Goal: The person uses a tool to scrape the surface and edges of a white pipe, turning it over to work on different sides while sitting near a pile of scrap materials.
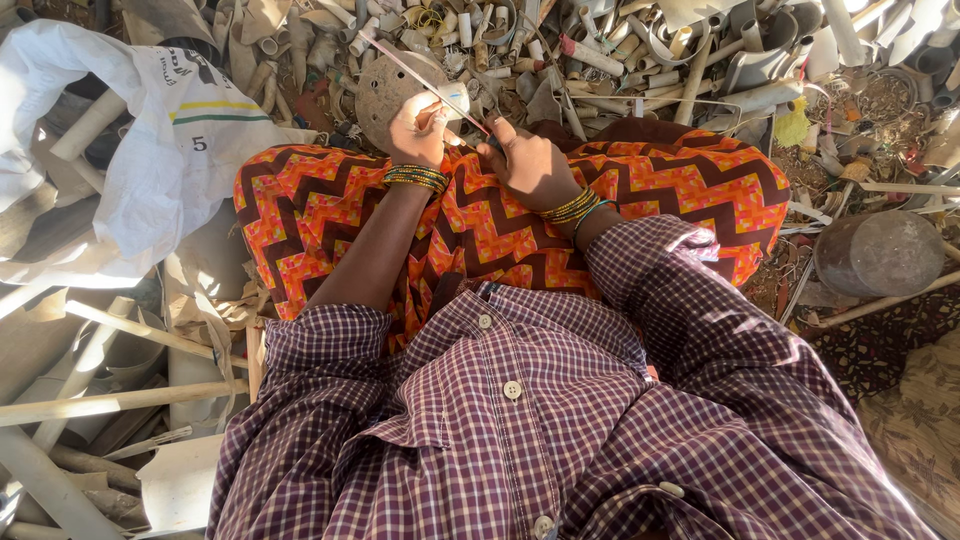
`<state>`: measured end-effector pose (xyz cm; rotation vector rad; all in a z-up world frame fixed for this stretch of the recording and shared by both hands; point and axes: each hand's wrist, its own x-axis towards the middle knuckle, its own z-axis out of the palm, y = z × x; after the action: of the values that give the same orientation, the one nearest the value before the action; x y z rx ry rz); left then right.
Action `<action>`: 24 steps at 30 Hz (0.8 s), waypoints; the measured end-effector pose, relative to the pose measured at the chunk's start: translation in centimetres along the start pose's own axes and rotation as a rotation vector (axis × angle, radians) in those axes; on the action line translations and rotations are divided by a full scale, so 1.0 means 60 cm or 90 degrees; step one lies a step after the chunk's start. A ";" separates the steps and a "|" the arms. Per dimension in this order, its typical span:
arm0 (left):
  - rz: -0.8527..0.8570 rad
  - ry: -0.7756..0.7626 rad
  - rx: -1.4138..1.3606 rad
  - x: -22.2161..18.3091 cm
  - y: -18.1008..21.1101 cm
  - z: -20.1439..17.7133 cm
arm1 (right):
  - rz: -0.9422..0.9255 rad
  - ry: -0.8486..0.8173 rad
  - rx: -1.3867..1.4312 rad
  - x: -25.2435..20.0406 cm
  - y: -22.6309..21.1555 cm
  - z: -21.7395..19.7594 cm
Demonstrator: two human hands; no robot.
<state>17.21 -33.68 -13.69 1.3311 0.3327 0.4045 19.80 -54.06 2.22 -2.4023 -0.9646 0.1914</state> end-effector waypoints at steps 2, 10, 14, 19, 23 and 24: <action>0.007 0.001 0.012 0.004 -0.003 0.003 | 0.011 0.031 -0.014 0.006 -0.005 0.003; -0.004 -0.026 -0.059 0.004 0.000 -0.003 | 0.134 0.079 0.175 0.034 0.087 0.060; -0.165 0.125 -0.149 0.062 -0.009 -0.046 | 0.377 0.110 0.693 0.096 0.181 0.082; -0.193 0.195 -0.222 0.179 0.002 -0.094 | 0.251 0.070 0.452 0.135 0.212 0.157; -0.041 0.186 -0.044 0.192 -0.001 -0.098 | 0.031 0.122 0.053 0.098 0.191 0.178; -0.071 0.172 -0.052 0.190 -0.004 -0.100 | 0.123 0.075 0.077 0.099 0.180 0.169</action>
<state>24.58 -23.22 -15.25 1.1728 0.6062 0.4991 27.38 -52.16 -11.69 -2.3637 -0.6499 0.1721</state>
